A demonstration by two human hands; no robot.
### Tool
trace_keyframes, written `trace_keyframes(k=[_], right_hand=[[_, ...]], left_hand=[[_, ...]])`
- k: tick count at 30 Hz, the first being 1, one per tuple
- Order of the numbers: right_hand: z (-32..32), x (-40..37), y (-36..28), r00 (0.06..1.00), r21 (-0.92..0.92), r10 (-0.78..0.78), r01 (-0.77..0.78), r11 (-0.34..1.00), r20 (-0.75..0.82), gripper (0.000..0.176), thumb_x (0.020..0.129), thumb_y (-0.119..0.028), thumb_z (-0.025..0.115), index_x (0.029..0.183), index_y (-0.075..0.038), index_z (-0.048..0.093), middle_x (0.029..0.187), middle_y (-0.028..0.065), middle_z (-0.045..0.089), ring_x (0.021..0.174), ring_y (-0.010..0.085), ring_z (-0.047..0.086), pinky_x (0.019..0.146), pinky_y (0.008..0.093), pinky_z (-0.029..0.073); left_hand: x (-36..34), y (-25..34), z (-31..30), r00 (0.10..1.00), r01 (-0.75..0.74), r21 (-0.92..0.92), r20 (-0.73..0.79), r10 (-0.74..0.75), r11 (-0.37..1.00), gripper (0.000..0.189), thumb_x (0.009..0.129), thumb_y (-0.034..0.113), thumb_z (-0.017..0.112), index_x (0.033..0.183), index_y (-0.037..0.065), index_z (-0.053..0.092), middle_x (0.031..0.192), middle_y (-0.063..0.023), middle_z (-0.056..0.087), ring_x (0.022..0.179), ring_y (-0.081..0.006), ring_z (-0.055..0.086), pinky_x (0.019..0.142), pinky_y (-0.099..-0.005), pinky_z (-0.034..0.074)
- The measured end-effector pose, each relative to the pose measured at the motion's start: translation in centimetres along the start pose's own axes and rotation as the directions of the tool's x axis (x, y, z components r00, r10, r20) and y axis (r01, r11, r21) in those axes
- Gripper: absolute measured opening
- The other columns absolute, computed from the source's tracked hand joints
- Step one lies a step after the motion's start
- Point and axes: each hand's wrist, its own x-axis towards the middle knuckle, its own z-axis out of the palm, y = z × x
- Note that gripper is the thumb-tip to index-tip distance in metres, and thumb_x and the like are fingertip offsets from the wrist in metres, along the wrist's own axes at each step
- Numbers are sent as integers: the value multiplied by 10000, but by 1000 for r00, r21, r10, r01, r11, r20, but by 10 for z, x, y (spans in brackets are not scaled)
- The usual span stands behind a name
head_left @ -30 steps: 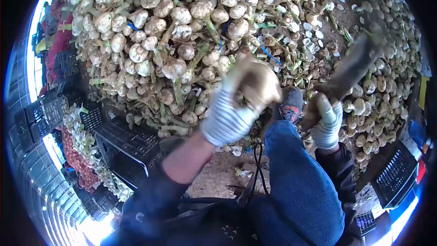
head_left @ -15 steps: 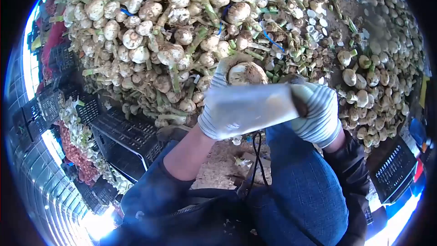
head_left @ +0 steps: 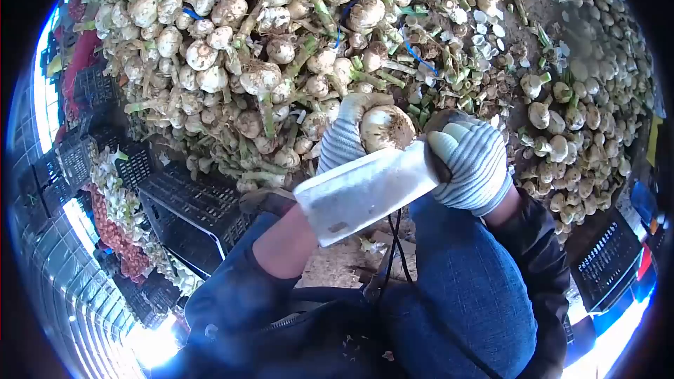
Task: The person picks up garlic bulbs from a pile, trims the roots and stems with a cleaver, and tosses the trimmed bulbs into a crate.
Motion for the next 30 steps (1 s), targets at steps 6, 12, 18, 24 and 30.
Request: trace_keyframes(k=[6, 12, 18, 24, 30], right_hand=[[6, -21, 35, 999, 13, 36, -36, 999, -35, 157, 605, -142, 651, 719, -79, 563, 643, 125, 521, 577, 333, 532, 533, 417, 434], [17, -106, 130, 699, 202, 708, -682, 703, -101, 231, 775, -14, 556, 985, 16, 647, 776, 143, 647, 711, 141, 607, 640, 284, 489], [-5, -61, 27, 911, 405, 403, -336, 850, -89, 180, 677, -39, 593, 851, -33, 640, 650, 139, 588, 547, 239, 574, 560, 310, 476], [5, -22, 4, 863, 565, 505, -417, 712, -1, 118, 735, -20, 567, 837, -19, 626, 614, 81, 546, 535, 175, 521, 529, 297, 430], [2, -4, -6, 820, 669, 571, -442, 598, 32, 155, 749, 6, 537, 865, -12, 637, 600, 41, 562, 548, 80, 496, 505, 265, 408]], left_hand=[[-4, -14, 3, 980, -174, 193, 126, 152, 966, 538, 714, 80, 789, 1161, 19, 495, 1072, -100, 580, 965, -120, 580, 773, -284, 510], [-21, 22, -12, 873, -481, 371, 280, 399, 794, 749, 568, 165, 857, 1189, 40, 458, 1075, -104, 541, 959, -196, 568, 842, -331, 498], [12, 15, -8, 744, -559, 709, 200, 637, 430, 821, 512, 370, 904, 1184, 129, 498, 972, -73, 589, 911, -246, 545, 747, -393, 428], [0, -2, 6, 998, 33, -855, 57, 30, 518, 638, 737, -80, 674, 1282, 134, 420, 1160, -74, 562, 1080, -308, 598, 918, -393, 536], [-15, -1, 18, 999, 29, -860, 37, 4, 510, 729, 664, -187, 542, 1308, 126, 401, 1185, -85, 552, 1081, -260, 584, 892, -351, 536]])
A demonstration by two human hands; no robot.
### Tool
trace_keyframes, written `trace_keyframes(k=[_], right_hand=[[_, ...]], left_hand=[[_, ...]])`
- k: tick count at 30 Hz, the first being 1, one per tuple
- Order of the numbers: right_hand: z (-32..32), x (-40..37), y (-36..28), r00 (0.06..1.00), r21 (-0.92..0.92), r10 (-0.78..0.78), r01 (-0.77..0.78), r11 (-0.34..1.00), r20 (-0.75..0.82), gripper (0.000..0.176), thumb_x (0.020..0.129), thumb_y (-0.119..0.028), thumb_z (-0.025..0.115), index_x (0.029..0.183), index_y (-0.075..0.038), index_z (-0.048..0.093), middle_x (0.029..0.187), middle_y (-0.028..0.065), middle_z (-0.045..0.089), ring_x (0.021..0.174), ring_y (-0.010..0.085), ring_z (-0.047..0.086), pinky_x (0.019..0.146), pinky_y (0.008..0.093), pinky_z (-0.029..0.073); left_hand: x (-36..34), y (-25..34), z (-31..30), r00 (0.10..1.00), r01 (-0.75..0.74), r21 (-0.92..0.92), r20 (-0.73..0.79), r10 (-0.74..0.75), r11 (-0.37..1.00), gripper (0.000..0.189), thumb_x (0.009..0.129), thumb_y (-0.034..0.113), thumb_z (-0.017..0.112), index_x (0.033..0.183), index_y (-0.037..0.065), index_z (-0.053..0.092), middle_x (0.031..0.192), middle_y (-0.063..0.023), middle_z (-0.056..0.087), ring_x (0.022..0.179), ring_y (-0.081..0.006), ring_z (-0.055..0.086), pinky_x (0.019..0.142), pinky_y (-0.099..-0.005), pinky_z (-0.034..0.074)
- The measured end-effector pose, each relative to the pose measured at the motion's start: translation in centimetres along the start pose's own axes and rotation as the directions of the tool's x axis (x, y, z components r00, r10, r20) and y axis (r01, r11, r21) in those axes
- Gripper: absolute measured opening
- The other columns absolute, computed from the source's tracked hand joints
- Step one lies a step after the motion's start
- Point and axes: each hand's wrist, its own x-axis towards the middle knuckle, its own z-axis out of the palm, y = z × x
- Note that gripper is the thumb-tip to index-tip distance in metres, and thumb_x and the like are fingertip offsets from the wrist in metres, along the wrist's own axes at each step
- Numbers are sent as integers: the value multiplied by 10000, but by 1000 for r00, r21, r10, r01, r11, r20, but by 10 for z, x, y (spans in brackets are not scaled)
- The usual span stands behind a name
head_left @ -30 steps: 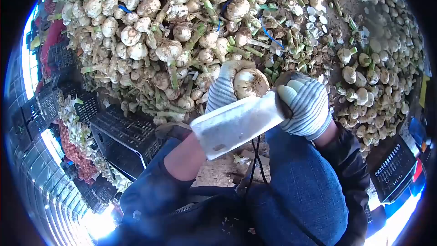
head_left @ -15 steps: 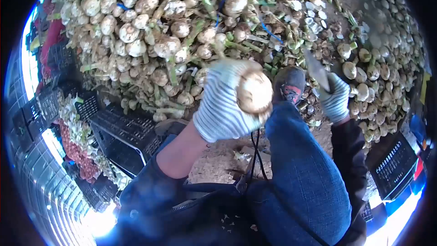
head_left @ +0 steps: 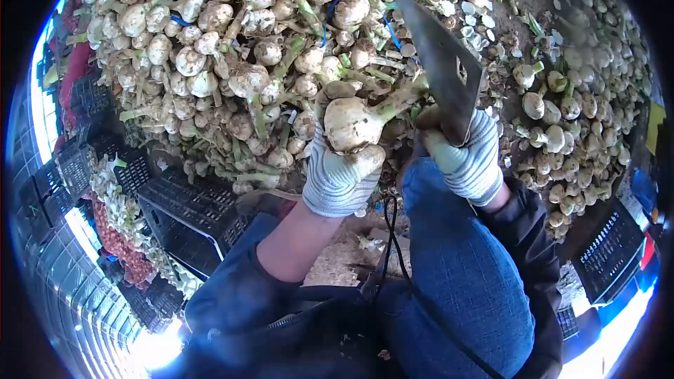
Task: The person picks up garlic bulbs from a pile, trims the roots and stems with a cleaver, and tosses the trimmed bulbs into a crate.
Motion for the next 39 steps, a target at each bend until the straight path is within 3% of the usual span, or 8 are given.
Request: trace_keyframes(k=[7, 11, 17, 22, 27, 31, 35, 39], right_hand=[[-13, -36, 81, 989, -65, 50, -42, 997, 141, 123, 724, -18, 561, 825, -33, 631, 706, 57, 596, 654, 149, 561, 614, 280, 445], [-11, -48, 100, 991, -96, 44, -32, 995, 123, 117, 700, -44, 574, 809, -19, 607, 677, 110, 568, 599, 248, 550, 559, 316, 423], [-5, -25, 43, 987, -73, 15, -4, 997, 158, 129, 751, -47, 566, 860, -20, 631, 719, 38, 609, 644, 88, 539, 579, 268, 450], [-1, -36, 110, 967, -601, 178, -35, 798, 181, 168, 717, -99, 608, 837, 19, 609, 659, 155, 575, 613, 295, 578, 624, 374, 479], [-14, -39, 53, 967, 100, 149, -131, 986, -207, 129, 764, -3, 579, 854, -17, 670, 712, 11, 620, 623, 85, 532, 559, 250, 416], [-11, -2, 2, 967, 623, 250, -168, 764, -47, 222, 821, -175, 627, 981, -21, 640, 664, 31, 589, 539, 87, 534, 469, 227, 389], [-11, 2, 20, 820, 362, 536, -571, 737, 202, 253, 839, -273, 663, 916, -33, 648, 643, -18, 568, 489, 67, 498, 443, 220, 375], [-84, -7, 69, 669, 670, 546, -96, 736, -504, 96, 824, -192, 665, 792, -140, 591, 607, -47, 499, 454, 78, 426, 405, 242, 351]], left_hand=[[9, 10, -17, 925, -28, 22, 378, 17, 999, 569, 833, 48, 657, 1347, 132, 428, 1312, -100, 509, 1216, -272, 520, 979, -393, 515], [-12, 3, -43, 967, 58, -70, 252, -39, 996, 684, 757, 1, 713, 1359, 131, 416, 1337, -96, 498, 1303, -294, 434, 1014, -407, 493], [-9, 28, -20, 969, -10, -32, 246, 18, 999, 726, 731, -4, 695, 1375, 150, 397, 1446, -138, 365, 1310, -356, 406, 1037, -420, 469], [6, 41, -6, 845, 5, -109, 533, 54, 994, 723, 703, -2, 718, 1332, 142, 391, 1338, -120, 443, 1258, -294, 452, 1026, -411, 481], [-2, 42, -10, 933, -30, -79, 357, 56, 996, 608, 760, -17, 689, 1307, 115, 458, 1331, -136, 489, 1273, -304, 463, 1021, -433, 475], [12, 18, -20, 916, -120, 367, 399, -40, 923, 656, 720, -36, 709, 1285, 118, 413, 1212, -113, 538, 1159, -260, 532, 923, -382, 503], [18, 2, -23, 947, 57, 754, 166, -274, 654, 779, 693, -13, 739, 1355, 135, 356, 1115, -49, 519, 1006, -160, 533, 843, -296, 504], [64, 4, -59, 992, 126, 779, -94, -85, 614, 633, 769, 75, 723, 1308, 69, 390, 1057, -73, 520, 905, -151, 560, 735, -264, 536]])
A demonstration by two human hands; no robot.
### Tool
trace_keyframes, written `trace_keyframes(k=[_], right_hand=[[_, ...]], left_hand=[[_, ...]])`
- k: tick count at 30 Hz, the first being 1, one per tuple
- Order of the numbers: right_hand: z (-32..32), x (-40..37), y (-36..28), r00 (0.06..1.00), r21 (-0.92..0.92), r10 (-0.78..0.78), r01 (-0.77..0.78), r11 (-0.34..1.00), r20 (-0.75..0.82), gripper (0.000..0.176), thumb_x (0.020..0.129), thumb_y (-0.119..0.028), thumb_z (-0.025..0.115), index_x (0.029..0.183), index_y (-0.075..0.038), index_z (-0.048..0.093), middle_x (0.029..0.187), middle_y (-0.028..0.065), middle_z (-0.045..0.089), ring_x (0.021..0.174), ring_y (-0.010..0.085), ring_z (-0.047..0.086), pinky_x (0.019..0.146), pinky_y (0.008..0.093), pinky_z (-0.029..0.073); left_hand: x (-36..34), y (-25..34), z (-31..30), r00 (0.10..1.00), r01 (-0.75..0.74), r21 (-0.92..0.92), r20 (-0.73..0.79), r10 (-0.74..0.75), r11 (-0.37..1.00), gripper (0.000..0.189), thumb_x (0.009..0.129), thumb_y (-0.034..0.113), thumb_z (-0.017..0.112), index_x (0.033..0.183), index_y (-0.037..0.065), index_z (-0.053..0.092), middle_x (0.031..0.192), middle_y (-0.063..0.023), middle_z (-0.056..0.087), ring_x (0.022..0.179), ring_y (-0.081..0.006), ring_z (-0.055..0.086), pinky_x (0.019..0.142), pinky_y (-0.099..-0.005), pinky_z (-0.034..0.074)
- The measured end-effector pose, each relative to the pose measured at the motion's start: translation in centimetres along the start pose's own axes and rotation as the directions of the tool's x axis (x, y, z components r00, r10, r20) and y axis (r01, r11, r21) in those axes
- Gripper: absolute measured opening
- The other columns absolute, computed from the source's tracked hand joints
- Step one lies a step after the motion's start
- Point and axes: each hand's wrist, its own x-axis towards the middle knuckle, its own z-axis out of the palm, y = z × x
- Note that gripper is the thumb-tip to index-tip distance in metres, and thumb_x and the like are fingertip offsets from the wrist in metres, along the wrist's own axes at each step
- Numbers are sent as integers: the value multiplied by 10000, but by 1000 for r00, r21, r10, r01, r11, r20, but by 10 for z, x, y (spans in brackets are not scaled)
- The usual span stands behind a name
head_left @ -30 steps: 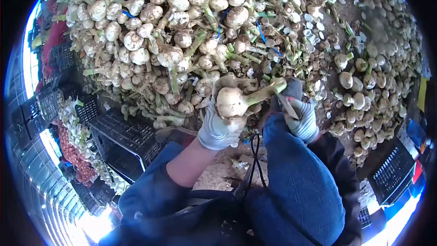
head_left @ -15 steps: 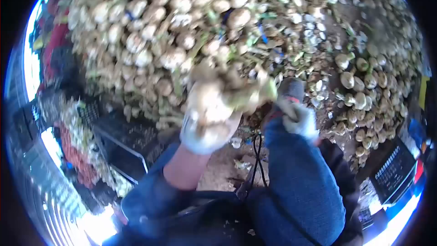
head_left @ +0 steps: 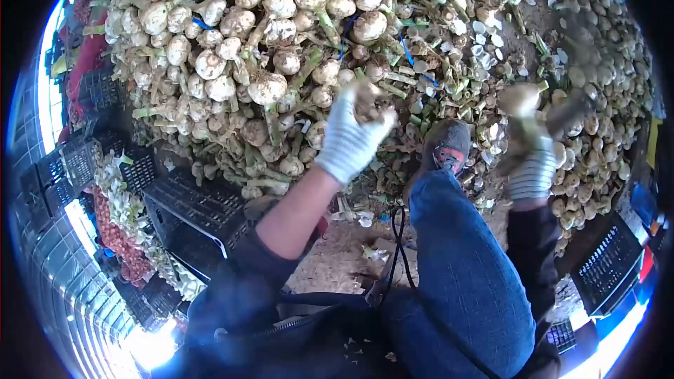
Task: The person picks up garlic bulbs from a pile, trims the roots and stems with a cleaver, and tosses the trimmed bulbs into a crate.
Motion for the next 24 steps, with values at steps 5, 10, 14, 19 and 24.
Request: trace_keyframes(k=[5, 10, 14, 19, 24], right_hand=[[-69, 30, -52, 929, 60, -115, 146, 988, -353, 308, 913, -387, 575, 840, -90, 616, 653, -21, 496, 541, 123, 447, 526, 294, 422], [-5, -6, 40, 1000, -307, -30, 31, 951, 8, 281, 860, -344, 653, 852, -65, 619, 644, 34, 586, 467, 125, 533, 411, 260, 438], [27, -38, 36, 919, -286, 96, 19, 958, 382, 213, 880, -242, 634, 936, -37, 615, 701, 21, 580, 511, 93, 523, 406, 238, 408], [43, -55, 13, 800, -419, -10, 325, 848, 600, 147, 878, -12, 599, 1024, -10, 614, 852, 41, 662, 809, 94, 612, 747, 243, 490], [58, -73, 13, 697, -437, -14, 465, 770, 717, 187, 830, 6, 613, 1016, -11, 621, 817, 35, 651, 738, 96, 586, 671, 263, 487]], left_hand=[[62, 35, 9, 957, 151, 435, -288, -22, 888, 776, 805, 293, 728, 1366, -24, 297, 1192, -170, 532, 1041, -210, 590, 884, -307, 495], [129, 29, 24, 883, 358, 585, -465, -61, 728, 857, 724, 457, 746, 1293, -66, 374, 1203, -219, 574, 1121, -283, 572, 972, -349, 436], [108, 15, 21, 899, -28, 327, -405, 167, 945, 734, 687, 294, 828, 1220, -38, 448, 1176, -144, 588, 988, -181, 606, 895, -274, 480], [-2, 13, 31, 875, -422, -152, 191, 446, 894, 885, 765, -63, 690, 1438, 256, 211, 1255, -126, 502, 1007, -304, 644, 731, -311, 602], [-54, 10, 44, 957, -244, -216, 105, 271, 945, 1097, 690, -36, 755, 1491, 163, 33, 1412, -112, 340, 1195, -254, 520, 972, -383, 494]])
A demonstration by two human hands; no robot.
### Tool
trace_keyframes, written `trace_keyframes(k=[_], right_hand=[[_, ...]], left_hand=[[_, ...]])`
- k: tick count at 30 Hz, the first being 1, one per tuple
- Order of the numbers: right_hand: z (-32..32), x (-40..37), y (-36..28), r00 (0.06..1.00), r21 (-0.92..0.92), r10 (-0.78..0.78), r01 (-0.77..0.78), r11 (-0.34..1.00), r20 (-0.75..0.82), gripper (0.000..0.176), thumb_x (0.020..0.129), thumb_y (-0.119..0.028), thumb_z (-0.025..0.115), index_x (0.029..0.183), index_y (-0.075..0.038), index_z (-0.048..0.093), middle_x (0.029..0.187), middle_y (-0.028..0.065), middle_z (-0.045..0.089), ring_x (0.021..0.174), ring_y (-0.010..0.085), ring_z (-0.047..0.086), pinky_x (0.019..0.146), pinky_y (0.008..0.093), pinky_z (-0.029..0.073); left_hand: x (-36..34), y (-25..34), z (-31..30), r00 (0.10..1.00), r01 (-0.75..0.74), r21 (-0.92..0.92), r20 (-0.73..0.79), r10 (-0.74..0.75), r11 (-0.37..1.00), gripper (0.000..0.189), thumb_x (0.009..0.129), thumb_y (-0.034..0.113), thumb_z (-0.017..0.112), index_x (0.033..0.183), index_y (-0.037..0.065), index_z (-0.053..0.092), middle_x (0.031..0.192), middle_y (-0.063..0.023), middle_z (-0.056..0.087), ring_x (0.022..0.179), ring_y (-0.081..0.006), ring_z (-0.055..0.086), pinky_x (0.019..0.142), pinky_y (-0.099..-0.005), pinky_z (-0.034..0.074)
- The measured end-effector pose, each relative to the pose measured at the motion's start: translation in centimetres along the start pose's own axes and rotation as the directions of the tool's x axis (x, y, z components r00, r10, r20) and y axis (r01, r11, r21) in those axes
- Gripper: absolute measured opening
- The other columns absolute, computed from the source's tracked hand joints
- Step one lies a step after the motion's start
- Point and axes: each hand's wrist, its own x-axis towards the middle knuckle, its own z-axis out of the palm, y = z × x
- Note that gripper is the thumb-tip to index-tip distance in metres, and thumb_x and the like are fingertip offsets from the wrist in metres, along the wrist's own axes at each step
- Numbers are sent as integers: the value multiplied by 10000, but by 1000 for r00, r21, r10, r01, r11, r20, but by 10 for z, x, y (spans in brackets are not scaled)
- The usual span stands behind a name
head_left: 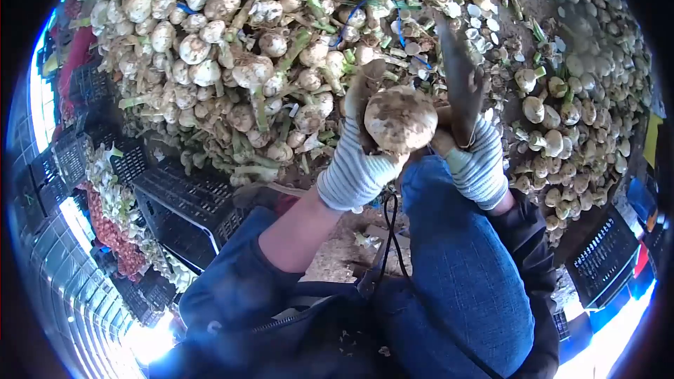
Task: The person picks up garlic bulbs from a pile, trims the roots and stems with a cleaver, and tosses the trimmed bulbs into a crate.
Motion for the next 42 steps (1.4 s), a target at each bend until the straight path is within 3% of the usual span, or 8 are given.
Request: trace_keyframes(k=[5, 8, 10, 14, 25, 30, 33, 42], right_hand=[[-13, 1, -15, 939, -464, -331, 337, 819, 98, 294, 640, 30, 575, 922, -30, 633, 705, 136, 598, 627, 292, 604, 581, 353, 483], [-14, 0, -25, 892, -622, -366, 448, 642, 265, 205, 587, -63, 601, 792, -66, 590, 637, 117, 509, 567, 351, 531, 505, 419, 417], [-13, 2, -31, 875, -620, -345, 484, 617, 340, 169, 603, -93, 618, 765, -74, 577, 616, 110, 487, 542, 344, 516, 489, 434, 400], [-6, 2, -35, 830, -628, -428, 552, 549, 356, 170, 596, -125, 650, 740, -81, 571, 608, 105, 486, 540, 330, 522, 488, 430, 406], [-5, 4, -22, 787, -644, -465, 607, 466, 405, 184, 588, -154, 686, 693, -87, 551, 607, 87, 478, 547, 315, 518, 500, 429, 405], [-24, 12, 3, 916, -659, -341, 392, 642, 212, 170, 642, -114, 689, 772, -60, 594, 655, 113, 547, 585, 316, 562, 532, 388, 458], [-93, 35, 91, 971, -716, 83, -220, 662, -223, 218, 793, -163, 632, 963, -27, 637, 782, 162, 656, 671, 281, 640, 633, 362, 511], [-32, -21, 50, 986, -183, -85, 58, 981, -141, 79, 782, -30, 606, 859, -26, 621, 658, -3, 568, 616, 45, 487, 548, 234, 412]], left_hand=[[-7, 18, -15, 949, 314, -289, 78, -305, 904, 1238, 582, 194, 897, 1477, 129, 44, 1352, -118, 406, 1180, -240, 513, 1025, -397, 436], [9, 10, -31, 693, 618, -758, 401, -600, 208, 874, 724, 196, 811, 1413, 95, 282, 1195, -112, 527, 1088, -225, 576, 953, -394, 503], [10, 13, -27, 681, 598, -783, 386, -622, 169, 738, 766, 171, 785, 1371, 80, 373, 1130, -108, 569, 1031, -211, 603, 911, -382, 534], [-3, 25, -8, 920, 365, -474, 54, -387, 801, 693, 719, 20, 793, 1296, 65, 412, 1105, -91, 566, 969, -181, 610, 832, -332, 554], [-8, 25, -4, 982, 187, -127, -4, -189, 974, 404, 870, 108, 640, 1221, 74, 444, 1073, -72, 575, 932, -150, 595, 814, -305, 538], [-10, 27, -4, 822, 560, -617, 326, -467, 553, 480, 807, 232, 696, 1203, 64, 485, 1056, -82, 601, 944, -164, 607, 807, -282, 530], [-26, 64, 12, 892, -251, 288, 440, 105, 924, 778, 583, 174, 844, 1250, 79, 454, 1040, -79, 585, 913, -180, 608, 775, -278, 515], [-4, 25, 3, 999, -9, 54, -36, 11, 998, 865, 599, 127, 804, 1320, 135, 327, 1119, -111, 502, 985, -223, 545, 812, -344, 521]])
